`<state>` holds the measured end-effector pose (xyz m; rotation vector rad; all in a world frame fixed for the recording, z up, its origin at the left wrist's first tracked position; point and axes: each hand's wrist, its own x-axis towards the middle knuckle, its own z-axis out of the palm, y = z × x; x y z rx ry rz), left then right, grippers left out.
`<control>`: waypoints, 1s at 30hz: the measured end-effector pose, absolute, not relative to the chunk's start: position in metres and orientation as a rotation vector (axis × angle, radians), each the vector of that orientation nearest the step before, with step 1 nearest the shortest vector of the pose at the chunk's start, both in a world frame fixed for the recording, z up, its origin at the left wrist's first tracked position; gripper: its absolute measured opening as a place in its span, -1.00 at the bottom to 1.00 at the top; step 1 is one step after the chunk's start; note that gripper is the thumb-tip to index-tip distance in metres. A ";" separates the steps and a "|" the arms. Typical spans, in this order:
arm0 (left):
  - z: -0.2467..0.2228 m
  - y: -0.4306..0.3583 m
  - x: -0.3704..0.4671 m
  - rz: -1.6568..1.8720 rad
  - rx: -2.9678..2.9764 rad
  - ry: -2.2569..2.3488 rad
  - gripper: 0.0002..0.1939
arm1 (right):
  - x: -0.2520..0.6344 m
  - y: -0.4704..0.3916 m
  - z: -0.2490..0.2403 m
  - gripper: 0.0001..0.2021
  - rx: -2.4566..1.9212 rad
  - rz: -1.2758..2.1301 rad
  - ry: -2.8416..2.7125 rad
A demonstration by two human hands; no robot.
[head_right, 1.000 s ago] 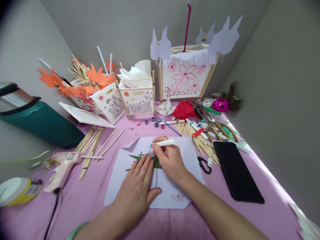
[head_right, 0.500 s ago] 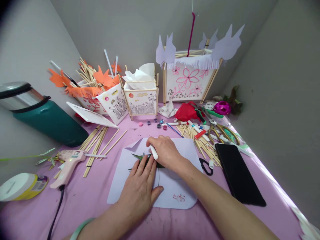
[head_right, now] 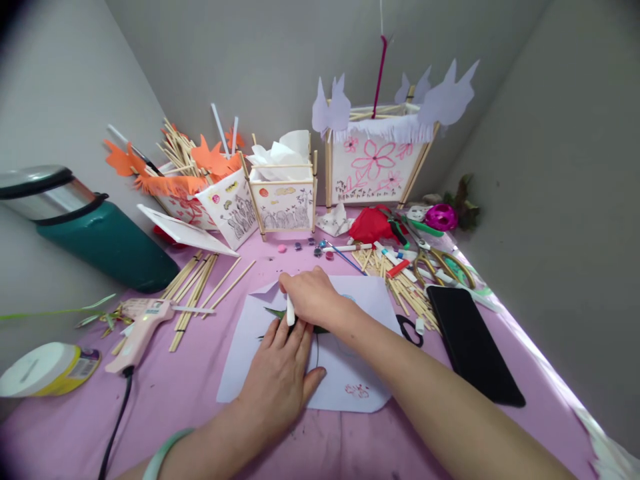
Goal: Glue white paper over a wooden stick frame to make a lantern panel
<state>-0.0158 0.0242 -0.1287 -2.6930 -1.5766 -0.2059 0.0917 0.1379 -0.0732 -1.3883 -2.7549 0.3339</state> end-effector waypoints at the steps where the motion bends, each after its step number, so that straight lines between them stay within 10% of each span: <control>1: -0.128 0.024 -0.016 -0.206 -2.691 -1.578 -0.32 | 0.093 0.138 -0.074 -0.77 -1.372 0.331 -2.759; 30: -0.119 0.045 -0.024 -0.464 -2.720 -1.494 -0.64 | 0.118 0.122 -0.117 -0.85 -1.381 0.649 -2.043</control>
